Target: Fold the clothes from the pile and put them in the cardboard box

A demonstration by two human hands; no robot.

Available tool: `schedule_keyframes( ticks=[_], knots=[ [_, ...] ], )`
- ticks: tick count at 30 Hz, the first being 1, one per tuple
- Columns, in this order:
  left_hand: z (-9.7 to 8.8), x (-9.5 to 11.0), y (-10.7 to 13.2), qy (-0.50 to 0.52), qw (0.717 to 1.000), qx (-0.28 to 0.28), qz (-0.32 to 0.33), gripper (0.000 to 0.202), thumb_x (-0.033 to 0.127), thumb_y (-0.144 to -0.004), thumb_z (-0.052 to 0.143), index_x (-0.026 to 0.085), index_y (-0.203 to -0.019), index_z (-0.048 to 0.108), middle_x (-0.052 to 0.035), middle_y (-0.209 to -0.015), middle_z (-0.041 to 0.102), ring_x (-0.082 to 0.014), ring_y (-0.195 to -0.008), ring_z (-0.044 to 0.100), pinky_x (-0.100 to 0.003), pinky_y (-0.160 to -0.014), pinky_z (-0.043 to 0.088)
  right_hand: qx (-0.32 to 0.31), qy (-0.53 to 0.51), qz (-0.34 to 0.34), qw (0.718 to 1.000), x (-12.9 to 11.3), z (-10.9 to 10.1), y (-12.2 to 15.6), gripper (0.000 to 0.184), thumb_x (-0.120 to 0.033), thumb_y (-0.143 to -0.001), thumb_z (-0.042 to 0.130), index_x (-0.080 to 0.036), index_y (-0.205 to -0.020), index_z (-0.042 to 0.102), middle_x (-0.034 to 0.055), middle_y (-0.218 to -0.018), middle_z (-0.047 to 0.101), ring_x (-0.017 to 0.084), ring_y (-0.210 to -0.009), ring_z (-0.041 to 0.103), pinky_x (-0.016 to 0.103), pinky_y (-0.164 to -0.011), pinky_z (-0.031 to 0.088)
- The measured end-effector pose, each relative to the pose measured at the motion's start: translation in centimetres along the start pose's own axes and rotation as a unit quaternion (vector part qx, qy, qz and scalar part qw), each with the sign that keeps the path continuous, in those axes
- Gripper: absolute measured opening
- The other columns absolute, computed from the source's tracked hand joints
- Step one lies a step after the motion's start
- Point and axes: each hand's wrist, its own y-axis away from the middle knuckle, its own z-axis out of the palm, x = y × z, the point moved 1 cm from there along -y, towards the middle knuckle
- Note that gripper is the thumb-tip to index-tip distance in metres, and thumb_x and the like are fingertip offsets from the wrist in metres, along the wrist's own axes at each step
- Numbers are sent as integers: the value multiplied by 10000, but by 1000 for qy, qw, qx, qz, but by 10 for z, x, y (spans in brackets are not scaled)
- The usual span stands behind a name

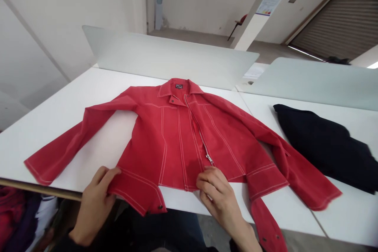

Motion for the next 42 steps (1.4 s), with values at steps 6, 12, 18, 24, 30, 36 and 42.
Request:
schedule_keyframes(
  ticks=[6, 12, 18, 24, 30, 36, 42],
  knots=[
    [-3, -3, 25, -150, 986, -68, -5, 493, 68, -721, 410, 235, -1151, 585, -28, -1006, 649, -173, -739, 663, -272, -608, 516, -124, -57, 35, 990, -4, 9, 8, 173, -46, -847, 482, -183, -835, 586, 56, -845, 592, 188, -809, 524, 370, -759, 488],
    [-8, -10, 24, -169, 983, -55, 48, 477, 110, -676, 473, 212, -1128, 589, -94, -1128, 597, -284, -1016, 587, -400, -810, 535, -172, -90, 50, 980, 4, -17, -5, 125, -111, -881, 526, -183, -938, 612, 57, -904, 637, 182, -830, 577, 349, -756, 510],
    [2, -20, 18, -83, 988, -64, 117, 549, 73, -730, 467, 240, -1251, 519, -69, -1314, 565, -271, -1221, 483, -407, -986, 455, -169, -53, 13, 984, 25, -44, -67, 160, -186, -951, 483, -169, -970, 641, 71, -921, 677, 170, -829, 621, 311, -737, 519],
    [14, -25, 22, -64, 992, -34, 104, 490, 131, -839, 460, 287, -1292, 563, -69, -1230, 613, -250, -1112, 535, -366, -900, 490, -200, -93, 16, 975, 51, 26, -185, 122, -121, -876, 572, -151, -916, 684, 56, -940, 708, 158, -835, 648, 287, -769, 496],
    [17, -26, 25, -56, 995, -15, 86, 439, 133, -859, 464, 286, -1250, 594, -69, -1183, 624, -239, -1073, 541, -334, -876, 506, -182, -49, 22, 982, 59, 125, -278, 246, -152, -885, 582, -115, -1122, 640, 119, -1197, 647, 187, -1036, 614, 315, -908, 454],
    [22, -23, 32, -66, 996, -30, 61, 454, 120, -862, 456, 312, -1254, 583, -44, -1185, 632, -236, -1097, 529, -306, -870, 511, -300, 60, -7, 952, 33, 170, -314, 327, -377, -811, 676, -164, -1050, 614, 106, -1058, 665, 260, -938, 621, 366, -794, 485],
    [17, -17, 30, -59, 995, 0, 81, 328, 128, -898, 411, 245, -1118, 624, -41, -1041, 673, -209, -1003, 562, -262, -846, 492, -195, 75, 77, 975, 34, 198, -330, 263, -134, -874, 436, -148, -1075, 604, 132, -1039, 667, 277, -960, 614, 388, -793, 478]
  ],
)
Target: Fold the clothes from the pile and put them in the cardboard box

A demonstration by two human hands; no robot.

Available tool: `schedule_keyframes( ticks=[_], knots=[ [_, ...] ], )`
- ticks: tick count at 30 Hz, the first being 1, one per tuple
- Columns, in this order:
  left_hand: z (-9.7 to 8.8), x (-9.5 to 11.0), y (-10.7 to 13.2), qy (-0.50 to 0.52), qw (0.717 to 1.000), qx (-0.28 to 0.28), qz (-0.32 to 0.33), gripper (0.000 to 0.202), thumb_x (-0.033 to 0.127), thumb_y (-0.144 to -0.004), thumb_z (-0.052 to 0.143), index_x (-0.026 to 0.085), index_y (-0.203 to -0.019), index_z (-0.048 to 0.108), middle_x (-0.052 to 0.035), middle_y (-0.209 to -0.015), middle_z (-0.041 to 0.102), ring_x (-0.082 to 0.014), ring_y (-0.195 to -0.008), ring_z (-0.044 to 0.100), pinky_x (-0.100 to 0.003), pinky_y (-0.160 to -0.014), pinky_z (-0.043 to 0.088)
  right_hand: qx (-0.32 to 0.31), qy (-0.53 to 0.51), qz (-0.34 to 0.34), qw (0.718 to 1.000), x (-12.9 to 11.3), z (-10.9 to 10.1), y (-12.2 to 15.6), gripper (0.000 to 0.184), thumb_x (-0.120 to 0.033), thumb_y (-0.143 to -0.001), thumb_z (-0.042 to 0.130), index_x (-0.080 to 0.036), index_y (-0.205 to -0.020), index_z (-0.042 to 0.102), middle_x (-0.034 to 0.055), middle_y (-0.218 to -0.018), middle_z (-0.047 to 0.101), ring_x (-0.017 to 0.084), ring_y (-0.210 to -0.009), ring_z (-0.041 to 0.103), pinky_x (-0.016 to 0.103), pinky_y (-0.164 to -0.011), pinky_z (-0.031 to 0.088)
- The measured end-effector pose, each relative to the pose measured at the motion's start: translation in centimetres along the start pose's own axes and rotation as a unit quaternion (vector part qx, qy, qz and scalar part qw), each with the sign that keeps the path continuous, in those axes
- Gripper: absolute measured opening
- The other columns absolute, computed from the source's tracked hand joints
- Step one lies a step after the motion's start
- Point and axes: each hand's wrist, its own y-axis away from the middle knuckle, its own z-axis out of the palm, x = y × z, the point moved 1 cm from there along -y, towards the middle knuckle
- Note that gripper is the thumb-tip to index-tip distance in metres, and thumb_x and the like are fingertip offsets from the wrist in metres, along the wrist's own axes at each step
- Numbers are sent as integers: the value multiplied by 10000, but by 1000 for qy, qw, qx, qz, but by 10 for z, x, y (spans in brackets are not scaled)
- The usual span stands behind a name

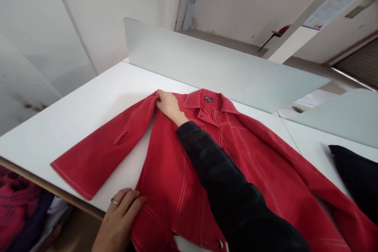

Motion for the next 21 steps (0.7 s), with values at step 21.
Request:
schedule_keyframes(
  ticks=[21],
  knots=[
    [-4, -12, 2, 32, 999, -23, -18, 432, 145, -742, 550, 321, -1128, 631, -41, -1050, 652, -224, -957, 611, -283, -745, 547, 84, 57, 167, 981, 205, -38, 74, 307, -114, -858, 489, -64, -1114, 652, 201, -1092, 642, 284, -998, 613, 397, -890, 475]
  ],
)
